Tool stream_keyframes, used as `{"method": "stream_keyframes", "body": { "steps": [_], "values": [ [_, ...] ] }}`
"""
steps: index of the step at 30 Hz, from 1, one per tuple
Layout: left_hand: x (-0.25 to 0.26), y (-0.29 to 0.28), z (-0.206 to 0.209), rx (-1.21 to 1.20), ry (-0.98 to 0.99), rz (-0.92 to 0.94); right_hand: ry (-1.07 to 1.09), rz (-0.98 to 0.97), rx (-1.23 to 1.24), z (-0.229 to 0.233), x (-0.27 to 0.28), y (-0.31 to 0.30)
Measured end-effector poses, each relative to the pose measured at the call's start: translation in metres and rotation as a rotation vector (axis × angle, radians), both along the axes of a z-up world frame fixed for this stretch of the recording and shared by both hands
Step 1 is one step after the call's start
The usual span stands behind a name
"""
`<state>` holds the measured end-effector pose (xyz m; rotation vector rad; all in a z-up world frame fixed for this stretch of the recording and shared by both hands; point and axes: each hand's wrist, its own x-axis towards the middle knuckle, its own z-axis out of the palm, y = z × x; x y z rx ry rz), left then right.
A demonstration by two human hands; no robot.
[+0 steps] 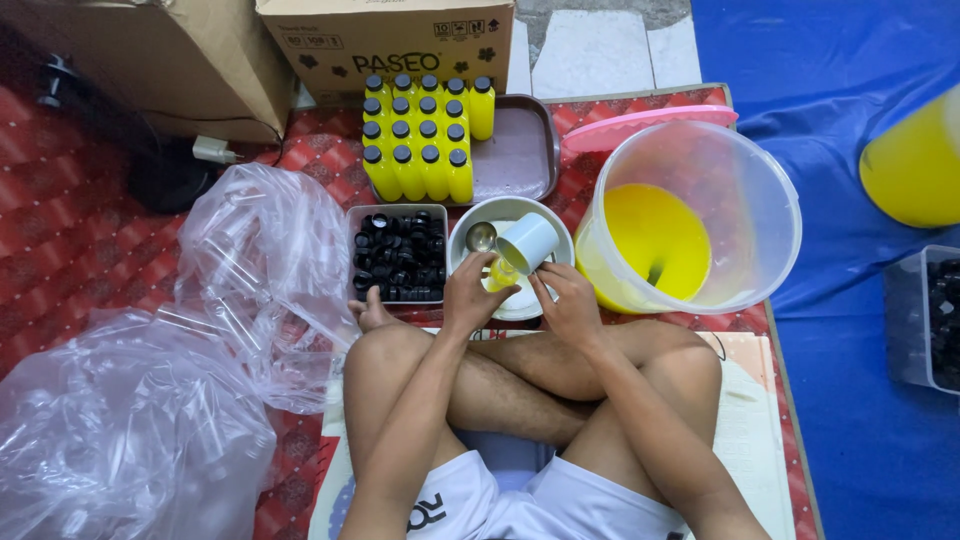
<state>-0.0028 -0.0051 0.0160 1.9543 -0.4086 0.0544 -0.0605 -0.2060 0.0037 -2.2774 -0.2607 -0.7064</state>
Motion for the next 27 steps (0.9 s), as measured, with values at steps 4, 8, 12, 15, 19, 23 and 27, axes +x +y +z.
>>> {"method": "stream_keyframes", "body": {
  "steps": [4, 8, 12, 15, 19, 23, 27],
  "values": [
    [0.001, 0.001, -0.003, -0.011, -0.029, -0.014, -0.037, 0.001, -0.052, -0.006, 0.003, -0.002],
    [0.0, 0.001, -0.001, -0.019, -0.038, -0.013, -0.063, 0.013, -0.102, -0.006, 0.003, -0.003],
    [0.0, 0.001, -0.006, -0.027, -0.051, -0.014, -0.08, 0.02, -0.162, -0.011, 0.005, -0.004],
    [0.001, 0.001, -0.003, -0.035, 0.014, -0.023, -0.096, 0.022, -0.202, 0.0, 0.003, -0.002],
    [0.002, 0.001, -0.002, -0.017, 0.05, -0.033, -0.102, 0.016, -0.236, -0.004, 0.005, -0.002],
    [0.001, 0.003, 0.005, -0.015, 0.064, -0.036, -0.048, 0.02, -0.128, 0.011, 0.001, 0.001],
    [0.003, 0.0, -0.001, -0.037, 0.022, -0.039, 0.061, -0.058, 0.063, 0.066, -0.004, 0.003]
  ]
}}
